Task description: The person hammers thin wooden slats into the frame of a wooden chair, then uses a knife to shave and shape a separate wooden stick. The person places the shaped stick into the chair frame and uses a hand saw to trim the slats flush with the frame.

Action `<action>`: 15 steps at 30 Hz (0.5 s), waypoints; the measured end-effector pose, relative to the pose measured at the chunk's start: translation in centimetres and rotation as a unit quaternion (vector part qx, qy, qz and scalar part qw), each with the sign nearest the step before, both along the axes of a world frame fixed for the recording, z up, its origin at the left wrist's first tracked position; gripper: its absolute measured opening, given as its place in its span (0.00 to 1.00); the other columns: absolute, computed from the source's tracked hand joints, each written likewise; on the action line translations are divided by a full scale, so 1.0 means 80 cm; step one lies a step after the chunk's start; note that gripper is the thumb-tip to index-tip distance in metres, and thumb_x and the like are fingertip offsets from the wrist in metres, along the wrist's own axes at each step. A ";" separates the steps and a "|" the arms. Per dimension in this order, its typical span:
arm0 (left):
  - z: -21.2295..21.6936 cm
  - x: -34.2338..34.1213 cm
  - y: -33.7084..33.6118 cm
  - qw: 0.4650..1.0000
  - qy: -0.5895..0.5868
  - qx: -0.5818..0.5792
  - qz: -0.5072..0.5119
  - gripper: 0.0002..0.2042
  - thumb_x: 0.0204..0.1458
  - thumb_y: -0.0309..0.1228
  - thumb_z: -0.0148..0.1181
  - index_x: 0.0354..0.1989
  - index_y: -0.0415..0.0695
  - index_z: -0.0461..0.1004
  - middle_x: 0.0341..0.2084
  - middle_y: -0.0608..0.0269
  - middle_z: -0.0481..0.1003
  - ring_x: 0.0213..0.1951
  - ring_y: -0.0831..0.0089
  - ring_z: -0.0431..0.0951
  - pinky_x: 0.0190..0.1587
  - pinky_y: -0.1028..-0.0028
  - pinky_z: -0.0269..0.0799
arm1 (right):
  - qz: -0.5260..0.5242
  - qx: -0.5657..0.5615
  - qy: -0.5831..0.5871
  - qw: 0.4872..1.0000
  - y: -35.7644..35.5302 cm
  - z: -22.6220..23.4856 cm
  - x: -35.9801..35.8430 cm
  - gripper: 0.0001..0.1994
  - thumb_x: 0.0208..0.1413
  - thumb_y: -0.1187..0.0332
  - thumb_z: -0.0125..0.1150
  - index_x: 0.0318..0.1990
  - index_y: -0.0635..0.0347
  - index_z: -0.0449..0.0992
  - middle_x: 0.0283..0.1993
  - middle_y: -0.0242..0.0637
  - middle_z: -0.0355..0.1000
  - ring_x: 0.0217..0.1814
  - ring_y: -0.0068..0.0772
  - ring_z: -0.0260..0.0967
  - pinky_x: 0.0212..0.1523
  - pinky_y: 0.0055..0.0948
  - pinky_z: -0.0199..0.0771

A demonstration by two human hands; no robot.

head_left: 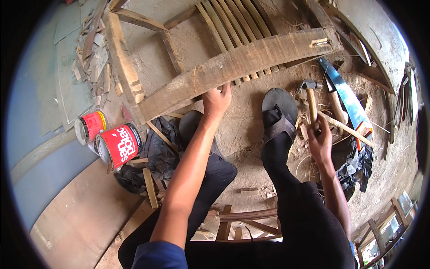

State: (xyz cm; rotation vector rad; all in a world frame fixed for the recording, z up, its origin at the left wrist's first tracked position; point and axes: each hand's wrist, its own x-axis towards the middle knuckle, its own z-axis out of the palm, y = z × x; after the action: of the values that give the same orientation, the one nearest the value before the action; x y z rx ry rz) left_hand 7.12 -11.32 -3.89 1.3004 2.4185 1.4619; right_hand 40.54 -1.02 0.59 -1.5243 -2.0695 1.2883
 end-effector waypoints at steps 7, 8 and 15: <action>-0.014 -0.001 -0.007 0.998 -0.064 -0.006 0.018 0.11 0.61 0.34 0.60 0.39 0.37 0.80 0.32 0.59 0.83 0.37 0.73 0.81 0.40 0.74 0.74 | -0.013 -0.088 0.009 0.996 -0.003 0.048 -0.001 0.21 0.64 0.63 0.59 0.59 0.67 0.68 0.38 0.35 0.74 0.36 0.21 0.67 0.37 0.26 0.68; -0.016 -0.002 -0.010 0.998 -0.070 -0.001 0.008 0.11 0.61 0.34 0.60 0.39 0.38 0.81 0.32 0.61 0.83 0.37 0.75 0.80 0.40 0.75 0.74 | -0.023 -0.106 0.060 0.992 -0.009 0.053 -0.007 0.19 0.67 0.61 0.56 0.57 0.66 0.69 0.34 0.30 0.70 0.33 0.18 0.64 0.34 0.23 0.65; 0.011 -0.002 -0.016 0.979 -0.173 -0.066 -0.086 0.08 0.61 0.28 0.58 0.46 0.42 0.79 0.43 0.65 0.81 0.46 0.77 0.79 0.49 0.75 0.73 | 0.095 -0.185 0.073 0.976 -0.035 0.093 -0.065 0.18 0.69 0.59 0.50 0.53 0.66 0.71 0.26 0.31 0.67 0.27 0.20 0.63 0.29 0.26 0.65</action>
State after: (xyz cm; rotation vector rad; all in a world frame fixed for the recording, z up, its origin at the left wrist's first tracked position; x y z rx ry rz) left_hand 6.95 -12.60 -3.04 1.0903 2.0874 1.3289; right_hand 35.38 -3.85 8.01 -1.3369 -2.0018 1.8841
